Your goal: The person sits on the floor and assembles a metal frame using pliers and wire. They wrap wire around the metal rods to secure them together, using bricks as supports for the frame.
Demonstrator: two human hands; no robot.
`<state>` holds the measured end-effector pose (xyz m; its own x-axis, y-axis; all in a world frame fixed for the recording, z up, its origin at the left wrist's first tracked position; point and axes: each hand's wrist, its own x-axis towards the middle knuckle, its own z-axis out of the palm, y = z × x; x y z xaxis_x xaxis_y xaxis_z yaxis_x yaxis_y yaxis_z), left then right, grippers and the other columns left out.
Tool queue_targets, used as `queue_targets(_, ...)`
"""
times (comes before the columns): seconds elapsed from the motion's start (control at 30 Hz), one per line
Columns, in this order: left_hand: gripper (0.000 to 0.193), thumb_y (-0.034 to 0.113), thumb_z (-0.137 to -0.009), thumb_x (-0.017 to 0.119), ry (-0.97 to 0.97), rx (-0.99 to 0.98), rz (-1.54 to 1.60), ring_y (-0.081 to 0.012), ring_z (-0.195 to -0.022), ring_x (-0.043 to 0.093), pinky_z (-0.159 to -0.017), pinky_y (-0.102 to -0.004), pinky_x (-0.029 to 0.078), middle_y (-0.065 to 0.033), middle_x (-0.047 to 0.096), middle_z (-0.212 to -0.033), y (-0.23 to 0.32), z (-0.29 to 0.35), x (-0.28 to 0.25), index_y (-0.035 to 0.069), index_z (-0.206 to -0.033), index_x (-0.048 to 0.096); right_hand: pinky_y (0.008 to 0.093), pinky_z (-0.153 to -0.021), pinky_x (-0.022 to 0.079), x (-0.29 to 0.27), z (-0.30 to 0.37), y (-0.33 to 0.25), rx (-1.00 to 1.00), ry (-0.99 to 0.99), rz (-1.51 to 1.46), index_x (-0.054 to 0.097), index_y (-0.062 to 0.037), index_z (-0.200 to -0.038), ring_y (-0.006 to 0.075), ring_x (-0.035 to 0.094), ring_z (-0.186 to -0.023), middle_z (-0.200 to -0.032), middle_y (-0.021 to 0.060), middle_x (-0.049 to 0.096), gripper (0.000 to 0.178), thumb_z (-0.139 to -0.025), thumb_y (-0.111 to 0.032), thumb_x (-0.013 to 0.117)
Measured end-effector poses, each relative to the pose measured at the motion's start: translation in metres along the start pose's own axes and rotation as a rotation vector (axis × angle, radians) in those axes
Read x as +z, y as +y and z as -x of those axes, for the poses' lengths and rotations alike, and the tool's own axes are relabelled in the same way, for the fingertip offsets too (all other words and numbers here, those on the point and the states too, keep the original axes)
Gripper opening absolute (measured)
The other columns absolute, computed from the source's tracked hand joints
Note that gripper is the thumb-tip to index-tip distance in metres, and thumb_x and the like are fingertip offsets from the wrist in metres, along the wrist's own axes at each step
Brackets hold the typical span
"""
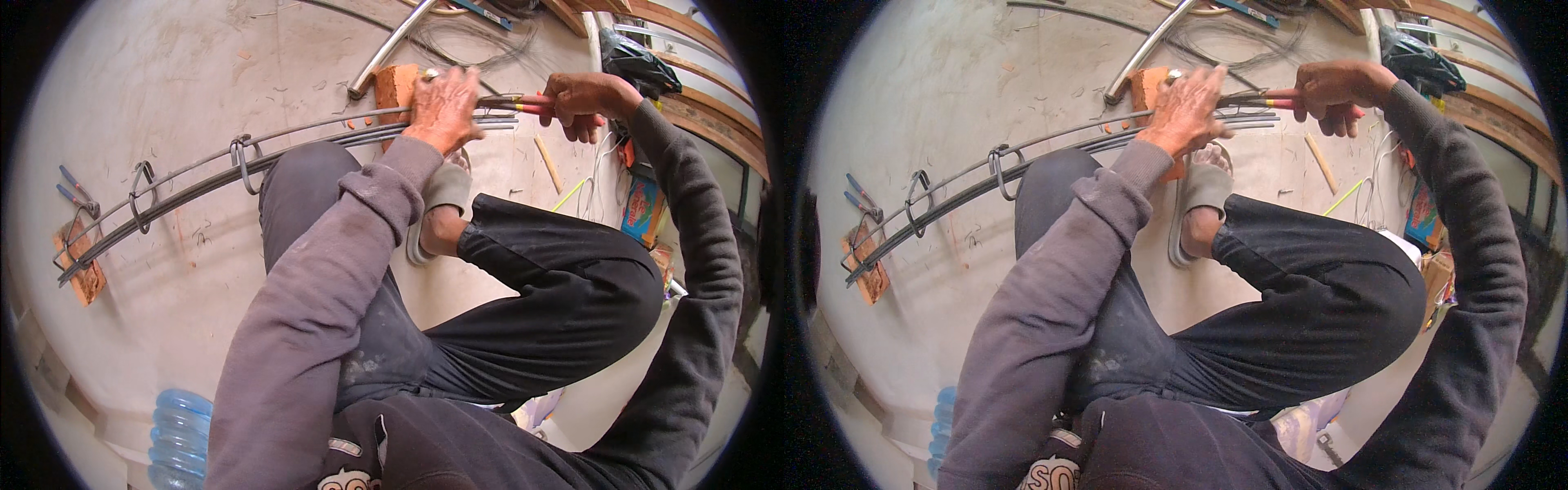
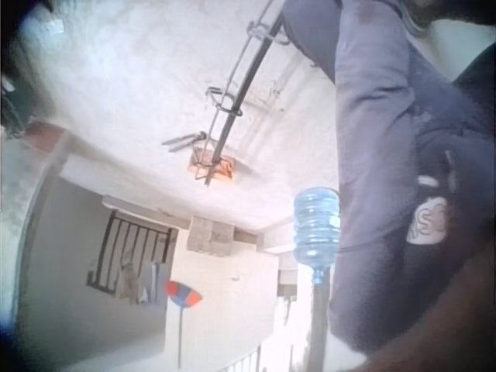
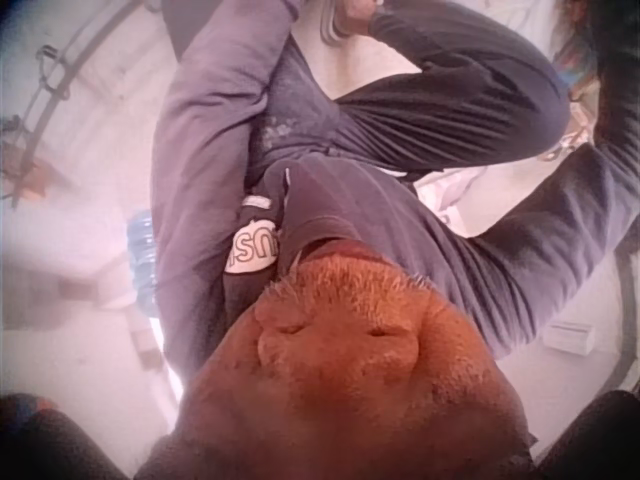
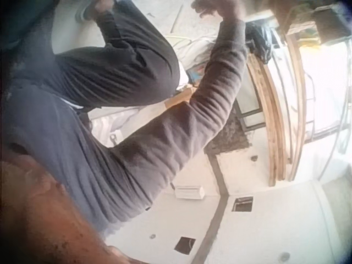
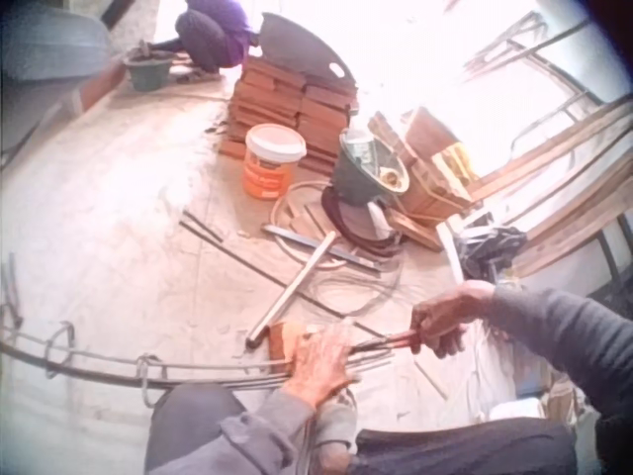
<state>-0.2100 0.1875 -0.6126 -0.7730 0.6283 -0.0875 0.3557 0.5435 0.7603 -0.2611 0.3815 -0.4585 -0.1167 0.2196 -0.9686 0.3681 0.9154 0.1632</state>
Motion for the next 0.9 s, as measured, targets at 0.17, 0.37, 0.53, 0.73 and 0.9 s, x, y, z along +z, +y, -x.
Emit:
queue_targets(0.17, 0.090, 0.035, -0.066, 0.087, 0.268, 0.297, 0.133, -0.0316, -0.107, 0.063, -0.094, -0.0472, 0.045, -0.0167, 0.063, -0.112, 0.039, -0.015, 0.020, 0.002, -0.136, 0.043, 0.0379, -0.042, 0.053, 0.004, -0.005, 0.001, 0.037, 0.058, 0.098, 0.062, 0.0103, -0.093, 0.0255, 0.065, -0.050, -0.064, 0.0187, 0.063, 0.024, -0.071, 0.003, 0.053)
queue_targets(0.37, 0.070, 0.018, -0.072, 0.081, 0.352, 0.252, 0.325, -0.0371, -0.079, 0.069, -0.071, -0.0441, 0.056, -0.0186, 0.068, -0.086, 0.046, -0.026, 0.038, 0.001, -0.131, 0.046, 0.0363, -0.045, 0.056, 0.020, 0.023, -0.024, 0.006, 0.263, 0.272, 0.067, 0.0072, -0.079, 0.0256, 0.068, -0.053, -0.067, 0.0178, 0.068, 0.014, -0.079, 0.001, 0.055)
queue_targets(0.53, 0.064, 0.008, -0.074, 0.073, 0.378, 0.206, 0.344, -0.0405, -0.075, 0.068, -0.069, -0.0467, 0.056, -0.0221, 0.067, -0.079, 0.035, -0.035, 0.039, 0.002, -0.132, 0.045, 0.0363, -0.092, 0.052, 0.064, 0.016, -0.011, -0.404, 1.138, 1.232, 0.059, -0.0049, -0.110, 0.0187, 0.064, -0.088, -0.085, 0.0062, 0.059, 0.029, -0.087, -0.021, 0.065)
queue_targets(0.73, 0.067, 0.013, -0.078, 0.072, 0.325, 0.134, 0.401, -0.0409, -0.078, 0.068, -0.071, -0.0468, 0.055, -0.0243, 0.068, -0.082, 0.038, -0.038, 0.025, -0.002, -0.135, 0.040, 0.0466, -0.109, 0.037, 0.065, -0.003, 0.022, -0.539, 1.506, 1.585, 0.057, -0.0117, -0.117, 0.0172, 0.055, -0.098, -0.097, 0.0034, 0.049, 0.035, -0.085, -0.024, 0.065)
queue_targets(0.9, 0.074, 0.018, -0.070, 0.080, 0.300, 0.157, 0.550, -0.0388, -0.087, 0.069, -0.080, -0.0451, 0.055, -0.0268, 0.068, -0.094, 0.031, -0.049, 0.030, -0.003, -0.132, 0.046, 0.0343, -0.082, 0.046, 0.042, -0.015, 0.018, -0.523, 1.447, 1.603, 0.055, -0.0161, -0.114, 0.0147, 0.054, -0.092, -0.094, -0.0004, 0.050, 0.037, -0.087, -0.041, 0.063)
